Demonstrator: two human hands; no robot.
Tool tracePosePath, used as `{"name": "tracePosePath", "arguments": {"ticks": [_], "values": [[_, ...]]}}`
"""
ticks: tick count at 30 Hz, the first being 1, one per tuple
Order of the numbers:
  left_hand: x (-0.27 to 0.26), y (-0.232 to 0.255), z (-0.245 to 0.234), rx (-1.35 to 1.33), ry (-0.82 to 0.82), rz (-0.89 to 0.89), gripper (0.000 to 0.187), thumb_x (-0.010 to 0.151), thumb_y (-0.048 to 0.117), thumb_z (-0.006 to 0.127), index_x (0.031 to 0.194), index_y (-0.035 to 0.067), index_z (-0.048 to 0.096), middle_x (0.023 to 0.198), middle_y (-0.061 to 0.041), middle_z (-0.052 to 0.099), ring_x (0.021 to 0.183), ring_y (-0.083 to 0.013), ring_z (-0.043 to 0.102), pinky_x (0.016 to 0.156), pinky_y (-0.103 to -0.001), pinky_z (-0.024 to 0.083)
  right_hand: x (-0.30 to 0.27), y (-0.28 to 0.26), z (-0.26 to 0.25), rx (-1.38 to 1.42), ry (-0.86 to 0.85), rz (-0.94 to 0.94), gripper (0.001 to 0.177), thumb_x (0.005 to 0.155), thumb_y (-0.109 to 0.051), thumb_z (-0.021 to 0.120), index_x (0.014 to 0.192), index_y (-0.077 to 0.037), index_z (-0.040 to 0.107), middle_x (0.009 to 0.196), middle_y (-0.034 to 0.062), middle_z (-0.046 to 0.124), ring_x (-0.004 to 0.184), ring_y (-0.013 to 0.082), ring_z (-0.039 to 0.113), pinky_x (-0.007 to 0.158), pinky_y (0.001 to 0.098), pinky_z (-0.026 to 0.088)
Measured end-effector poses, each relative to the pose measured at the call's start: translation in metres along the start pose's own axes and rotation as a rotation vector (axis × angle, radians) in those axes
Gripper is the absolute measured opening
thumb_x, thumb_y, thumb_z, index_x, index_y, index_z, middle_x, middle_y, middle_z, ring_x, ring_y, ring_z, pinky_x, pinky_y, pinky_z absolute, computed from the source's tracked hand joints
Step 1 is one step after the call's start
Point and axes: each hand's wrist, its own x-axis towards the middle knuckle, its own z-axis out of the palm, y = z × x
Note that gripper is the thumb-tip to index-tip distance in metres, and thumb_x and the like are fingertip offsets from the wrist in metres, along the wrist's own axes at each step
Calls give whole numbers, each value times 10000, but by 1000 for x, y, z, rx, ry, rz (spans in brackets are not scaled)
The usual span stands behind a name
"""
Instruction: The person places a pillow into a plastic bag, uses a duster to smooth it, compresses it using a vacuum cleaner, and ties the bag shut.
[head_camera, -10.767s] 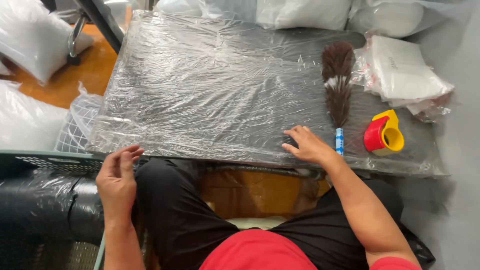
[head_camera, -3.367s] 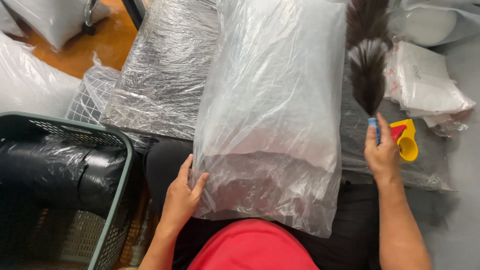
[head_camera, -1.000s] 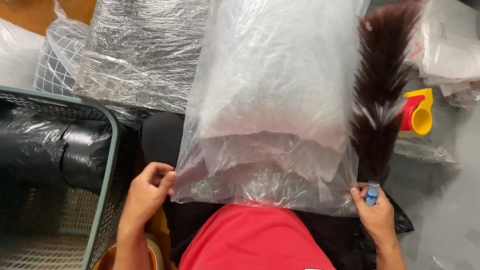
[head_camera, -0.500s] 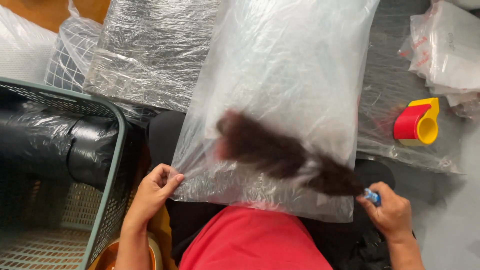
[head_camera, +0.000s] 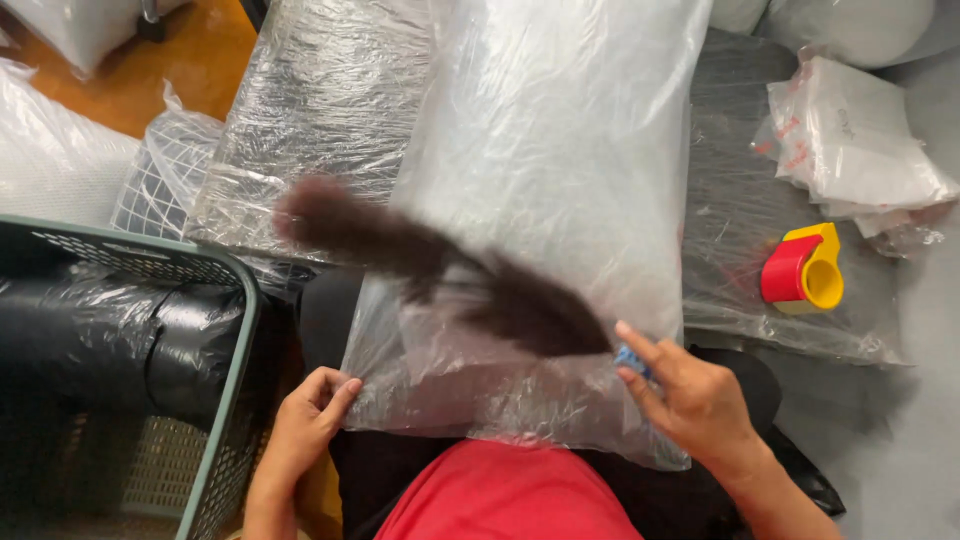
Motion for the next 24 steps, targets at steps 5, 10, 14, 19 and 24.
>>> {"name": "tracePosePath", "arguments": {"ticks": [5, 10, 14, 19, 24], "values": [[-13, 71, -8, 800, 5, -88, 394, 869, 521, 674, 1059, 176, 687, 935, 22, 748, 816, -195, 734, 764, -325, 562, 23, -3, 4, -11, 105, 233, 535, 975, -174, 572, 1492, -56, 503, 1104, 146, 718, 633, 337, 677, 552, 434, 521], [-6, 176, 41, 786, 333, 899, 490, 913, 250, 685, 1314, -15, 589, 1291, -175, 636, 1166, -320, 627, 981, -415, 503, 60, -16, 3, 141, 166, 86, 523, 964, -107, 624, 1477, -136, 521, 919, 60, 641, 525, 240, 553, 529, 404, 472], [35, 215, 126, 769, 267, 997, 563, 1008, 384, 594, 1342, -69, 583, 1384, -348, 541, 1402, -502, 439, 1194, -546, 299, 82, 6, 17, 66, 274, 132, 440, 1042, -290, 527, 1477, -283, 600, 892, 36, 666, 731, 343, 699, 604, 465, 571], [85, 206, 204, 635, 242, 1038, 1114, 862, 742, 625, 1562, -71, 327, 1642, -369, 168, 1557, -487, 61, 1247, -594, -22, 92, 90, 32, 31, 177, 320, 455, 1073, -354, 458, 1520, -333, 541, 1055, 170, 680, 993, 463, 662, 810, 580, 547], [115, 158, 224, 665, 320, 1111, 1165, 830, 786, 613, 1591, -20, 256, 1659, -330, 126, 1565, -458, 41, 1255, -599, -29, 66, 252, 62, -45, 38, 584, 473, 1104, -347, 401, 1561, -271, 496, 1141, 283, 708, 1096, 482, 669, 930, 582, 528]]}}
